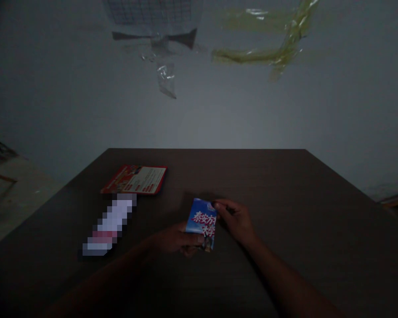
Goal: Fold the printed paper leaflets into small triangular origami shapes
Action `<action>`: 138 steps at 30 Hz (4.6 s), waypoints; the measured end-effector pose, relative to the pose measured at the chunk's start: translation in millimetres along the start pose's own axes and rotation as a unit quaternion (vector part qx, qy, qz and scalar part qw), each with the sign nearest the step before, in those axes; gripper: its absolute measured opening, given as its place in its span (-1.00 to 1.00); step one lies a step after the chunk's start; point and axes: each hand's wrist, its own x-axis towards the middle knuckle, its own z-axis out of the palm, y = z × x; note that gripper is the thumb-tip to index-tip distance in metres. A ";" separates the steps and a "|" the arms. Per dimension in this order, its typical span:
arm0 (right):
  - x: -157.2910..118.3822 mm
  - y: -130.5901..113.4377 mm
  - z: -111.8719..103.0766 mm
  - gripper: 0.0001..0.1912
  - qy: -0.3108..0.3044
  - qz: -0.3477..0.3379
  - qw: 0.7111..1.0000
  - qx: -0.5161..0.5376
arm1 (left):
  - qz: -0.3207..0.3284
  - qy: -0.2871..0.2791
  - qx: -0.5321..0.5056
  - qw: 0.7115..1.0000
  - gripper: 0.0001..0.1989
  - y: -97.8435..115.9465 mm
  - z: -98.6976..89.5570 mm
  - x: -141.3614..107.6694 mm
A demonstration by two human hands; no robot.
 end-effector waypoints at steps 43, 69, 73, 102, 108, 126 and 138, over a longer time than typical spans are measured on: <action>-5.1 -12.7 -0.9 -0.78 -0.128 0.028 0.988 0.087 | 0.177 0.123 0.088 0.972 -0.69 1.3 -1.9 3.9; -3.0 -8.5 4.8 -0.66 -0.015 -0.006 0.998 0.059 | 0.143 0.228 0.168 0.948 -0.62 0.4 -7.4 4.1; -1.6 -7.1 3.8 -0.67 -0.012 0.001 0.998 0.062 | 0.150 0.241 0.165 0.944 -0.60 3.5 -5.2 2.8; -6.4 -15.2 10.0 -0.55 -0.115 0.005 0.992 0.056 | 0.208 0.226 0.352 0.884 -0.75 2.4 3.8 5.6; -3.2 -7.6 6.9 -0.48 -0.068 0.029 0.996 0.059 | 0.197 0.297 0.358 0.863 -0.70 3.0 -7.5 5.2; -5.4 -11.8 -1.0 -0.55 -0.003 -0.222 0.905 -0.362 | 0.131 0.384 0.473 0.782 -0.86 2.8 -18.9 8.7; -8.4 -19.3 3.9 -0.69 -0.123 -0.275 0.819 -0.489 | 0.179 0.350 0.477 0.786 -0.78 5.6 -28.9 11.6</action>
